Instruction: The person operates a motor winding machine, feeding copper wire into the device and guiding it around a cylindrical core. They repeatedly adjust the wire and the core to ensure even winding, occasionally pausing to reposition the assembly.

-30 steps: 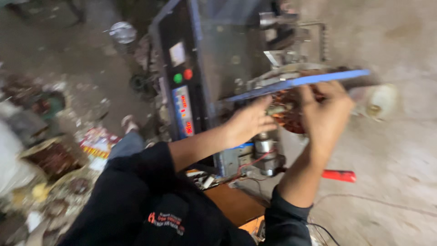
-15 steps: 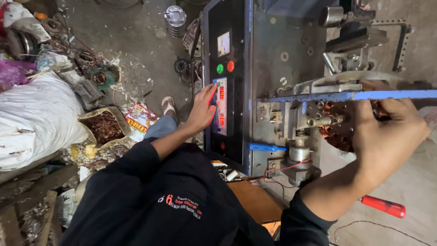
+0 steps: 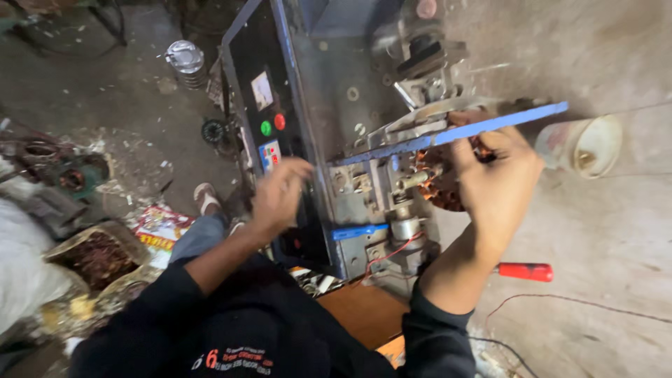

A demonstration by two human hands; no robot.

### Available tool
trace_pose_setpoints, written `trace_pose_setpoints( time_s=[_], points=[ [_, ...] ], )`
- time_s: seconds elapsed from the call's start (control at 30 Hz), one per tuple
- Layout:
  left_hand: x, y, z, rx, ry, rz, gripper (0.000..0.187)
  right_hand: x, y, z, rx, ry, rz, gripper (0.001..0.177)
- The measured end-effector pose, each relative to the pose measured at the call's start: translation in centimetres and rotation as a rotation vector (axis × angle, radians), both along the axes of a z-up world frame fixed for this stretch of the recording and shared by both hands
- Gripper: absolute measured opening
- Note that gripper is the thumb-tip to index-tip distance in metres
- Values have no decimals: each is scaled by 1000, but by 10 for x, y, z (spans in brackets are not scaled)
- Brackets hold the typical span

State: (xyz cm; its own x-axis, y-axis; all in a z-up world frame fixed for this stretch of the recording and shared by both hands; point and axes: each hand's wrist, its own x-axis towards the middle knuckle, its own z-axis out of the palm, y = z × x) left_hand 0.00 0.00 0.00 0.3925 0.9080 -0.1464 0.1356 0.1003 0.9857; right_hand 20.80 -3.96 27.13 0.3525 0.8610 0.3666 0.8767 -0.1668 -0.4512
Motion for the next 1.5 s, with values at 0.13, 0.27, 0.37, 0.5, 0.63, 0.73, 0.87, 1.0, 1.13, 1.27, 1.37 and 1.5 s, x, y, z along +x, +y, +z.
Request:
trace_pose_setpoints(
  time_s=[0.13,0.27,0.37,0.5,0.63,0.73,0.87,1.0,1.13,1.27,1.37,1.5],
  points=[
    [33,-17,50,28,-660,-421,43,-4,1,2,-17,-12,-31,21],
    [125,-10,69,-667,-971,-327,46,-6,2,4,-26,0,-51,22],
    [178,2,54,-821,-1140,-406,42,-6,1,4,-12,-13,-19,22],
    [221,26,34,-875,-1100,-492,38,-5,3,4,-21,10,-51,21],
    [229,32,27,-800,-1096,-460,36,-5,2,4,-16,15,-35,22],
    [225,31,26,-779,-1153,-501,38,-7,1,6,-10,27,-43,23],
    [225,33,15,-785,-1127,-486,35,-8,3,6,11,18,-31,24],
    [239,30,-6,-903,-1184,-725,31,-2,-3,3,1,-19,-48,25],
    [246,34,-21,-724,-1300,-698,28,2,-3,-1,-24,-69,-80,27],
    [260,34,-32,-805,-1157,-528,26,9,-6,-6,-11,-140,-66,28],
    [268,41,-38,-871,-1060,-450,25,13,-5,-8,17,-125,-24,28],
    [261,41,-29,-818,-1107,-511,27,11,-7,-6,9,-125,-7,27]
  ],
)
